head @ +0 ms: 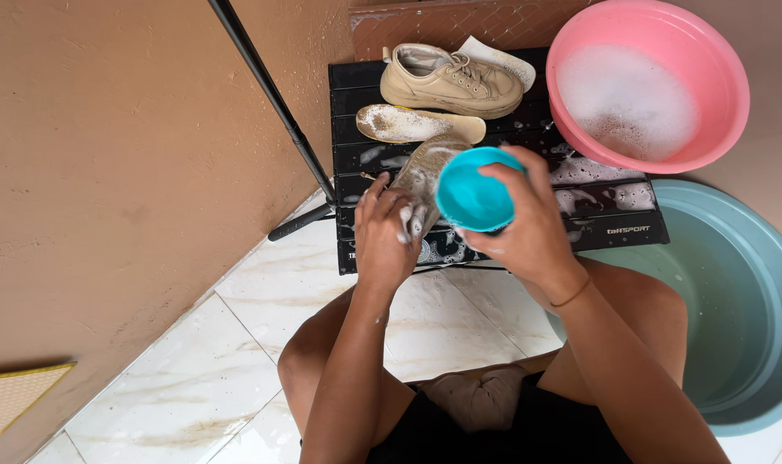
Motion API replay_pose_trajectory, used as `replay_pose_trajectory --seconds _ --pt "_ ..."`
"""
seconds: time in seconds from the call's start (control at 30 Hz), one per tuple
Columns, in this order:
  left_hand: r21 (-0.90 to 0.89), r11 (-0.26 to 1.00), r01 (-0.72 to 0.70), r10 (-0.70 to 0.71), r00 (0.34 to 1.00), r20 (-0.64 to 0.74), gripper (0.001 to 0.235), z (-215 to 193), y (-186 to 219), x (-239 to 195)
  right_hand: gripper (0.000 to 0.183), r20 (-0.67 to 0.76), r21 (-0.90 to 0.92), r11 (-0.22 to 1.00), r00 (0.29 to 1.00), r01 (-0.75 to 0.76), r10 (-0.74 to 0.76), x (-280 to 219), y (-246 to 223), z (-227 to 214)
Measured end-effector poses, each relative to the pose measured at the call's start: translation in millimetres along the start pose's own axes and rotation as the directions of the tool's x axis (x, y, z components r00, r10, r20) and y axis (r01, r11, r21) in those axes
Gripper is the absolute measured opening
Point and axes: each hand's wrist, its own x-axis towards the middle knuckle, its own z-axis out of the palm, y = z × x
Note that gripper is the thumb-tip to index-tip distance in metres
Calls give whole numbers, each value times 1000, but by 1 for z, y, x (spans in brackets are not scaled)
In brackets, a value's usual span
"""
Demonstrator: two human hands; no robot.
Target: The person scrubs a beige shoe with a white brush and soapy water on a black folding stool. They then rinse the shoe using a blue cup to pour water over it.
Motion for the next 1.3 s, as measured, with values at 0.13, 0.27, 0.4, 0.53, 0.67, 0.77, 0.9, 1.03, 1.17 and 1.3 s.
replay_pose_trajectory --seconds 0.13,0.27,0.4,0.53,0.67,0.77,0.9,1.03,1.17,1.3 --pt "21 1000 -18 17 999 27 15 35 -28 3 84 60 -68 997 998 21 -17 15 -8 10" --pt "-95 995 41 -32 995 97 14 16 -14 20 85 58 26 998 997 -55 54 26 -2 13" --pt "-251 968 -15 25 999 36 23 16 -19 31 84 6 78 995 998 -55 55 31 10 11" --pt "-196 979 -59 79 993 91 32 35 1 27 80 0 71 996 998 -59 59 27 30 -7" --pt "-143 977 -158 189 952 242 46 70 31 16 80 -22 28 997 997 -76 77 15 60 -27" --pt "-79 988 -131 151 913 379 85 99 52 12 79 -56 -22 996 995 -87 86 4 73 -38" --pt "48 994 -94 67 915 399 99 143 55 10 75 -83 10 990 987 -139 140 -10 83 -44" --pt "-95 994 -57 80 961 265 77 109 61 23 74 -93 13 986 982 -164 164 -16 91 -44" --pt "-511 841 180 -131 983 129 69 44 75 29 70 -98 62 985 981 -162 168 -11 80 -45" --pt "-568 730 381 -384 915 120 63 10 44 39 73 -71 85 994 995 -63 69 10 50 -41"
